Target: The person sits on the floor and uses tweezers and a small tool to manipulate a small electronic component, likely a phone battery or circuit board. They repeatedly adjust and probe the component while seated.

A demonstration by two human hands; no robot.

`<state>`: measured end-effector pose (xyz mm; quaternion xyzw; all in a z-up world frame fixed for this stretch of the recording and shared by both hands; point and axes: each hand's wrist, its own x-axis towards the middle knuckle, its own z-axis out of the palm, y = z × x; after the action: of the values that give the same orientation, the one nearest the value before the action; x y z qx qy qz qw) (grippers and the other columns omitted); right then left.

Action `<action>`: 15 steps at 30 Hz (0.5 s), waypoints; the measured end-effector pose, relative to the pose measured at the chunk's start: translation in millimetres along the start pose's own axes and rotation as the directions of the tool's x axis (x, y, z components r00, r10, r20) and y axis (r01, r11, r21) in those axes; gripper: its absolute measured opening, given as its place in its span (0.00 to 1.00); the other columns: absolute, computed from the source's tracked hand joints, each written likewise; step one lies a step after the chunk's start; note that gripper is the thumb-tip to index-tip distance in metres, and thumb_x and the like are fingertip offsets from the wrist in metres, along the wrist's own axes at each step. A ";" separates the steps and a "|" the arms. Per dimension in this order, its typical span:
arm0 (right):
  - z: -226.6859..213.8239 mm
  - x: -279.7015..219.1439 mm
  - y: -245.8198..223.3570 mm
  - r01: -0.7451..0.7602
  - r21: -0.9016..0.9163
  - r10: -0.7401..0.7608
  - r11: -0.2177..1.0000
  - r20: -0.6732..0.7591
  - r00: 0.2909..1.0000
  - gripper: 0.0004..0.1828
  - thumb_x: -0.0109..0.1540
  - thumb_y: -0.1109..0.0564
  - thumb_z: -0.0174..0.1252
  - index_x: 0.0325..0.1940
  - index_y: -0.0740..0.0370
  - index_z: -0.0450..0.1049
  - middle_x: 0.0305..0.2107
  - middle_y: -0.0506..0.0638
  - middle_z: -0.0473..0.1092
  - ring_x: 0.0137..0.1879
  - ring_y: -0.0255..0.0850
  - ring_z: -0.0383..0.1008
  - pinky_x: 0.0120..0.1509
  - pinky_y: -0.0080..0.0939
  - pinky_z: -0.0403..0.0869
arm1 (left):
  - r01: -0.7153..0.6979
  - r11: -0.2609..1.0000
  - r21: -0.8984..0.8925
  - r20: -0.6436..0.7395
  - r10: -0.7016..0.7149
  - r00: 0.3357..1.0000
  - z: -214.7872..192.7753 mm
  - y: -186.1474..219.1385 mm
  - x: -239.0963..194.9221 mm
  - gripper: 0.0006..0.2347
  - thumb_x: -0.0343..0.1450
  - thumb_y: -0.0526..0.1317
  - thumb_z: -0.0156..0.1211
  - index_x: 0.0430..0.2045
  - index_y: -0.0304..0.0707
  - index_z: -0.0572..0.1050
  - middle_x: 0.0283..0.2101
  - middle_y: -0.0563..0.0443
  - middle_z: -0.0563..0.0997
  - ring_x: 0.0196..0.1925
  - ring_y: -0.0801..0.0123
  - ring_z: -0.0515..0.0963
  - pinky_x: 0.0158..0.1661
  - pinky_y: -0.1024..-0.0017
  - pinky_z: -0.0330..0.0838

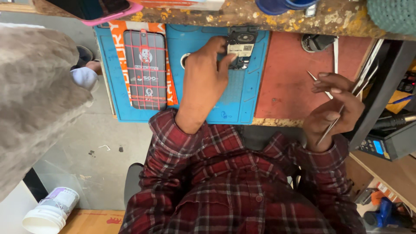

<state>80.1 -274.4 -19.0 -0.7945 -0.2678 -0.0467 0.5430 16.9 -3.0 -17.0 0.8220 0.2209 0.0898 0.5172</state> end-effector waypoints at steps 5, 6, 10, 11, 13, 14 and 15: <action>-6.4 -16.8 12.5 -0.035 0.029 0.037 0.999 -0.046 0.998 0.29 0.76 0.34 0.41 0.57 0.64 0.61 0.50 0.68 0.73 0.50 0.49 0.78 0.48 0.41 0.79 | 0.008 0.987 -0.160 0.023 -0.005 1.000 12.1 2.8 2.7 0.07 0.72 0.30 0.66 0.39 0.30 0.75 0.36 0.41 0.84 0.33 0.55 0.87 0.33 0.67 0.77; -6.5 -20.0 14.5 -0.040 0.020 0.041 0.999 -0.042 0.998 0.29 0.76 0.34 0.41 0.57 0.65 0.61 0.50 0.68 0.73 0.50 0.49 0.78 0.48 0.41 0.79 | 0.011 0.984 -0.179 0.027 -0.007 1.000 16.0 4.7 2.5 0.07 0.71 0.30 0.66 0.39 0.30 0.75 0.36 0.41 0.84 0.32 0.54 0.86 0.32 0.67 0.77; -1.7 -26.1 25.0 -0.044 0.064 0.044 0.997 -0.005 0.999 0.28 0.76 0.35 0.42 0.57 0.66 0.62 0.51 0.71 0.73 0.48 0.51 0.78 0.48 0.42 0.78 | -0.146 0.977 -0.154 -0.055 0.139 0.989 29.3 11.1 4.2 0.07 0.73 0.28 0.65 0.42 0.31 0.75 0.38 0.38 0.82 0.37 0.50 0.84 0.36 0.64 0.77; -0.5 -26.3 27.4 -0.047 0.072 0.046 0.996 0.017 0.999 0.28 0.76 0.36 0.41 0.57 0.66 0.62 0.50 0.71 0.73 0.47 0.51 0.78 0.47 0.42 0.79 | -0.141 0.977 -0.160 -0.052 0.134 0.990 31.5 11.4 6.0 0.07 0.73 0.27 0.64 0.42 0.30 0.75 0.38 0.38 0.82 0.36 0.51 0.84 0.36 0.64 0.77; 0.8 -26.4 30.9 -0.059 0.089 0.055 0.994 0.049 0.997 0.28 0.77 0.36 0.41 0.56 0.67 0.62 0.49 0.71 0.73 0.46 0.51 0.78 0.47 0.42 0.79 | -0.081 0.980 -0.184 -0.012 0.081 0.997 34.7 10.8 8.9 0.07 0.73 0.27 0.63 0.42 0.30 0.74 0.36 0.39 0.83 0.32 0.55 0.84 0.33 0.65 0.75; 1.8 -27.2 31.7 -0.069 0.101 0.063 0.993 0.061 0.996 0.28 0.77 0.37 0.41 0.56 0.67 0.62 0.49 0.71 0.73 0.45 0.51 0.78 0.47 0.42 0.79 | -0.024 0.980 -0.198 0.025 0.030 0.999 35.2 9.6 9.3 0.06 0.73 0.27 0.62 0.41 0.30 0.74 0.35 0.40 0.83 0.29 0.57 0.84 0.30 0.65 0.74; 1.9 -27.7 31.7 -0.079 0.112 0.071 0.991 0.072 0.995 0.28 0.77 0.37 0.41 0.56 0.68 0.61 0.50 0.72 0.73 0.45 0.51 0.78 0.48 0.42 0.78 | 0.033 0.977 -0.210 0.063 -0.020 0.998 36.1 8.3 9.2 0.06 0.73 0.27 0.62 0.41 0.30 0.74 0.34 0.41 0.83 0.26 0.60 0.84 0.28 0.65 0.74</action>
<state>71.2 -291.6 -56.4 -0.7727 -0.2581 0.0162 0.5796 40.9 -31.1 -26.6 0.7620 0.2052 0.0809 0.6089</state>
